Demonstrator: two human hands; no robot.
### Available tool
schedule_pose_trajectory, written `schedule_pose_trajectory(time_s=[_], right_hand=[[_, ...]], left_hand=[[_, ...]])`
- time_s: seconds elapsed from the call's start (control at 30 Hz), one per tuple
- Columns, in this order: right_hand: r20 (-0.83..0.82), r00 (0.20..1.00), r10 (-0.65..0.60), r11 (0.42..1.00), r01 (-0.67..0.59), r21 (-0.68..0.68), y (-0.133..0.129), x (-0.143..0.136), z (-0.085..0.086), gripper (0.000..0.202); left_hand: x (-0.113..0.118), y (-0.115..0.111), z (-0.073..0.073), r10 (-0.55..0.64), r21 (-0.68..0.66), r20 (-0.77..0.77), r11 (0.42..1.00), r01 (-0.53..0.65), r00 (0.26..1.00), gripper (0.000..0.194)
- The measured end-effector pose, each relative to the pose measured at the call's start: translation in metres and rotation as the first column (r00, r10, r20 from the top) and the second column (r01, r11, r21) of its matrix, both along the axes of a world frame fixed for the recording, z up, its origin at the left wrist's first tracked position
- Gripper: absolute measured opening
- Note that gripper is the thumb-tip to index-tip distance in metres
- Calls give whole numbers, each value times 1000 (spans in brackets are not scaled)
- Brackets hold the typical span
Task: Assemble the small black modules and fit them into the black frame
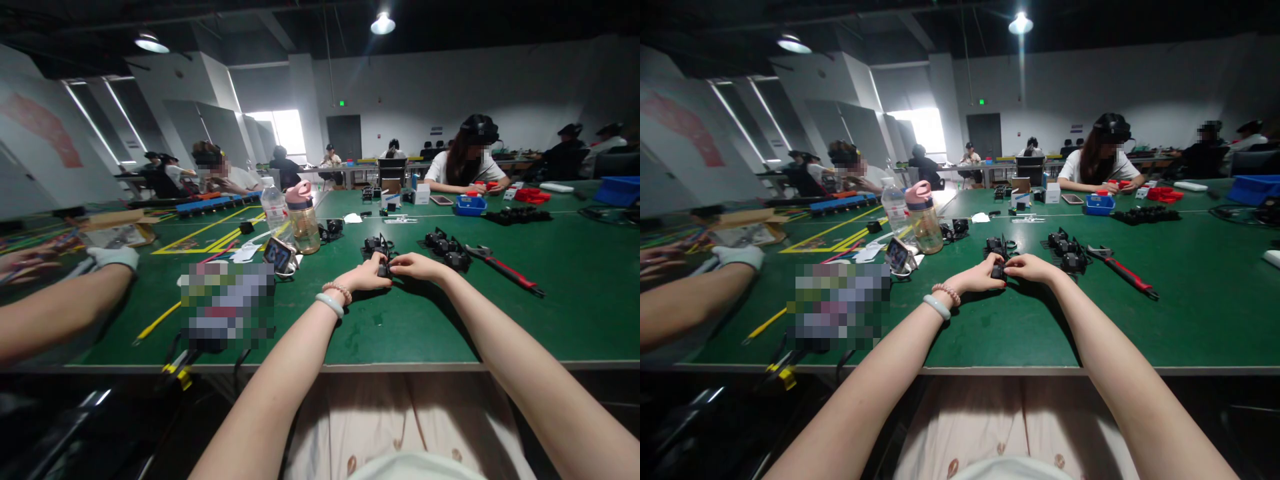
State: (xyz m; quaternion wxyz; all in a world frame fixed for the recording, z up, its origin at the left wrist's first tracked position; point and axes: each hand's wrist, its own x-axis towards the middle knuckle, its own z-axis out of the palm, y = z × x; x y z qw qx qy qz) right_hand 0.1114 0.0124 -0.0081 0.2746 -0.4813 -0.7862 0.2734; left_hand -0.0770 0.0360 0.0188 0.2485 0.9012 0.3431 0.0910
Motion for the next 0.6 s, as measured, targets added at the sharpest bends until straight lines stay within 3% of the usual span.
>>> schedule_pose_trajectory(time_s=[0.2, 0.47, 0.6], right_hand=[[4, 1000, -1, 1000, 1, -7, 2, 1, -2, 39], [-198, 980, 29, 996, -44, -72, 1, -1, -3, 41], [-197, 980, 16, 998, -28, -59, -1, -2, -4, 49]], left_hand=[[0, 3, -3, -5, 5, 12, 1000, 5, 1000, 64], [-1, -1, 1, -7, -24, 51, 1000, 9, 999, 61], [-1, 0, 0, -22, -21, 71, 999, 24, 997, 61]])
